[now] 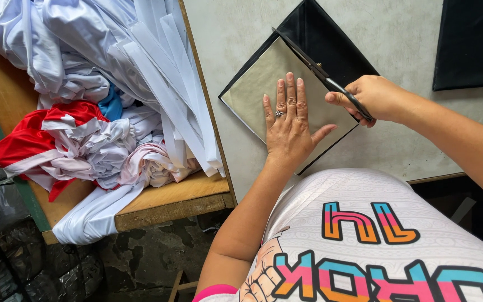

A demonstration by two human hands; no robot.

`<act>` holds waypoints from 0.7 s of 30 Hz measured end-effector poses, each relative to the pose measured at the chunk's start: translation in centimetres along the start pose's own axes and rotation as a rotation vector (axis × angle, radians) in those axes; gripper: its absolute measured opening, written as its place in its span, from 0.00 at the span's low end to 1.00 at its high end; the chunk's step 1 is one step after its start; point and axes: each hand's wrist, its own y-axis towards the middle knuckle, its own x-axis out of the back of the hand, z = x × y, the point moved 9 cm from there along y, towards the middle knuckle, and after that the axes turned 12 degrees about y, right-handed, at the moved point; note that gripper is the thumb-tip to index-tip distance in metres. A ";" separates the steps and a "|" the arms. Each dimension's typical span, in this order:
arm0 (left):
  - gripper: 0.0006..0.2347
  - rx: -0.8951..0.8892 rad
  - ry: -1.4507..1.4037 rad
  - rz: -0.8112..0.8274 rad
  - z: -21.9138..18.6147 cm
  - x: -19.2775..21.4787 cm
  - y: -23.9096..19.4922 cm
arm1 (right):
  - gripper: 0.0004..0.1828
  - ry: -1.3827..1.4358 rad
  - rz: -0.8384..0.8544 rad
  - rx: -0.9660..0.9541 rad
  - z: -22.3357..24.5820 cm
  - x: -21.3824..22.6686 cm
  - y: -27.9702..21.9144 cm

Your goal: The person is cutting out fabric pieces from a larger sheet of black fabric using a paper template and large scissors, then cutting a red and black striped fabric strip.

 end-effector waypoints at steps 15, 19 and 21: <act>0.41 0.237 -0.367 -0.352 1.9 4.4 -0.3 | 0.42 -0.538 -0.255 0.314 1.5 6.8 -0.9; 0.31 -0.329 0.252 0.031 0.1 6.5 1.3 | 0.33 -0.217 -0.323 0.454 0.4 8.7 -7.8; 0.29 -0.566 0.263 -0.040 0.9 3.8 1.8 | 0.24 -0.174 -0.352 0.471 -3.4 8.4 -9.3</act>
